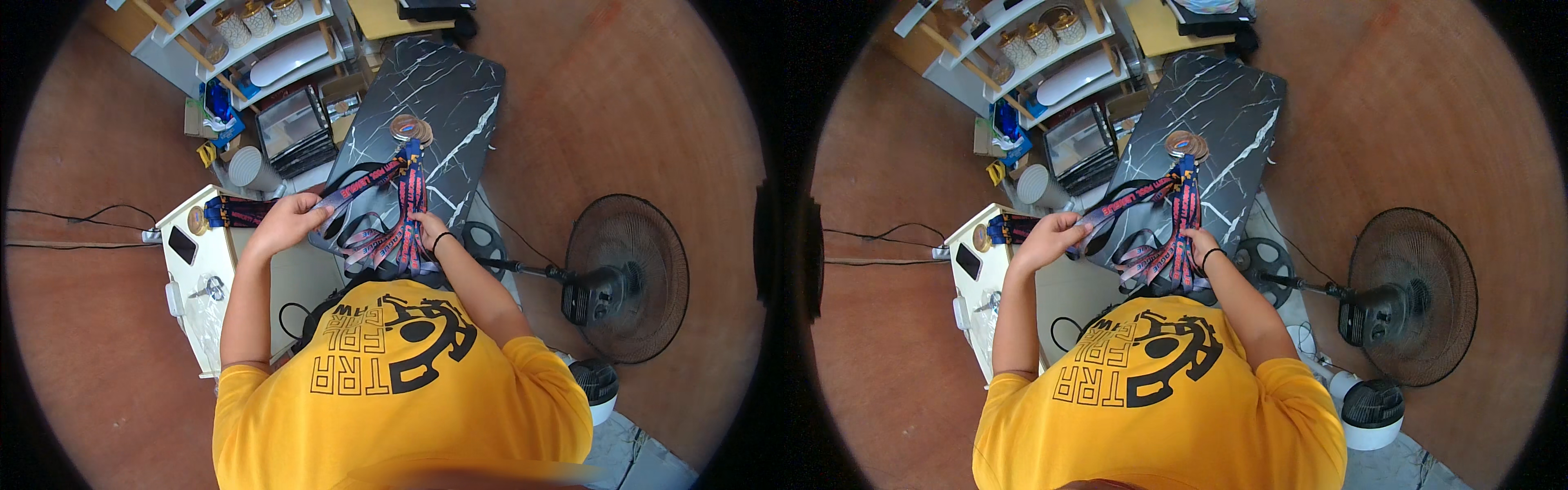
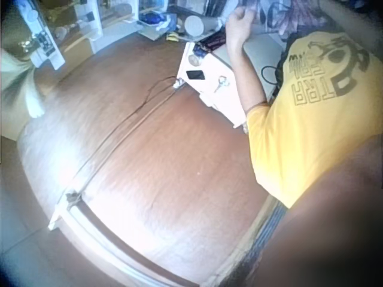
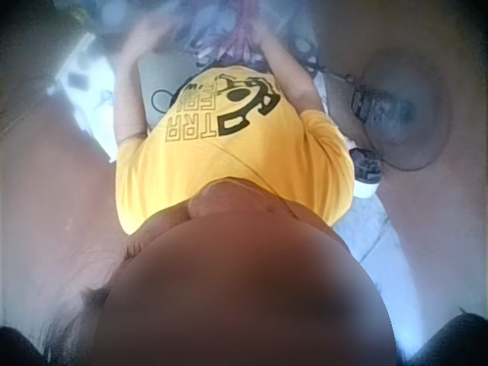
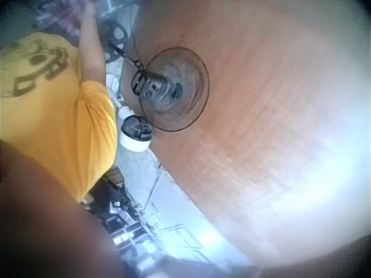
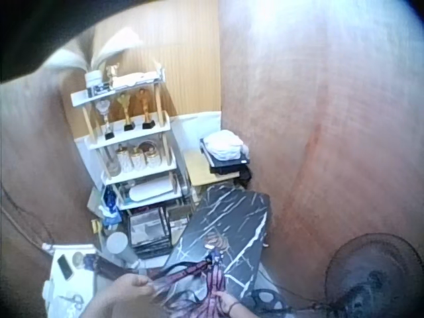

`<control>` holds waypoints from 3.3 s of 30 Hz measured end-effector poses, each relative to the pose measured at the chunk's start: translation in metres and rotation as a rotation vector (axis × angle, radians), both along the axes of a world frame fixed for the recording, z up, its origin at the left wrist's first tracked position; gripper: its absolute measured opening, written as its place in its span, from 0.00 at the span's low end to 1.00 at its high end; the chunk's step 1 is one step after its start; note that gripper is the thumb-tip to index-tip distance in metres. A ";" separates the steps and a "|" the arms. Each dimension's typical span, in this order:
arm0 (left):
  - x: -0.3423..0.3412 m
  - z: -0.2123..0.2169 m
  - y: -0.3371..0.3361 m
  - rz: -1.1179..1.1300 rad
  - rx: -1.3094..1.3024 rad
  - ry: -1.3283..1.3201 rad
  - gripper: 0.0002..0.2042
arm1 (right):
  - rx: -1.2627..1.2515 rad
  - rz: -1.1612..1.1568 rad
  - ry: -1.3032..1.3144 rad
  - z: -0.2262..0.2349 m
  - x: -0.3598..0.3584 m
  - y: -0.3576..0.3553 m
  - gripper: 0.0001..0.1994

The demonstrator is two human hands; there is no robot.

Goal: The person picks up a medal and a lanyard, then threads the lanyard through the medal's ring and secures it. They repeat this process with additional medals and lanyards, arranging the finished items on a table.

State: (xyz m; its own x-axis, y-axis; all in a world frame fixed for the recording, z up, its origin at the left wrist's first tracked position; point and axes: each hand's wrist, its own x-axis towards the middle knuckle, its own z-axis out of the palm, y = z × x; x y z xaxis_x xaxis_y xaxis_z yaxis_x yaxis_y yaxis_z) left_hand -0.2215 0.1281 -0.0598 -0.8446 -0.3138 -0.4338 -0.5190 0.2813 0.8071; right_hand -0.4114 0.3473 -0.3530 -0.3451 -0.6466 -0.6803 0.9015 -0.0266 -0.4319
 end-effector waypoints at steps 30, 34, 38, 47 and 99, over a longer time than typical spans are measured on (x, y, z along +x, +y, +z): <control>-0.008 -0.108 0.083 -0.256 0.317 0.209 0.33 | -0.130 -0.042 0.132 0.176 0.036 0.029 0.09; -0.033 -0.084 0.085 -0.282 0.476 0.129 0.31 | -0.320 -0.125 0.172 0.241 0.016 0.009 0.15; -0.055 -0.029 0.053 -0.295 0.727 0.066 0.15 | -0.359 -0.035 0.373 0.292 -0.019 -0.016 0.18; -0.156 0.133 -0.040 -0.207 0.191 0.703 0.17 | -0.006 0.225 0.793 0.243 -0.059 -0.020 0.14; -0.010 0.257 -0.042 -0.167 0.077 0.613 0.26 | -0.296 0.023 1.007 0.363 -0.012 0.031 0.21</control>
State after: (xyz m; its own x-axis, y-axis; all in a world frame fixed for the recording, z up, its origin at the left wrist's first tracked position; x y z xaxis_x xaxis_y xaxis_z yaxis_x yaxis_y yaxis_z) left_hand -0.2311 0.0863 0.1974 -0.9814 -0.1435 0.1278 0.0893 0.2481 0.9646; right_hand -0.4238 0.3782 0.0095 -0.6493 -0.7538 0.1008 0.1305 -0.2410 -0.9617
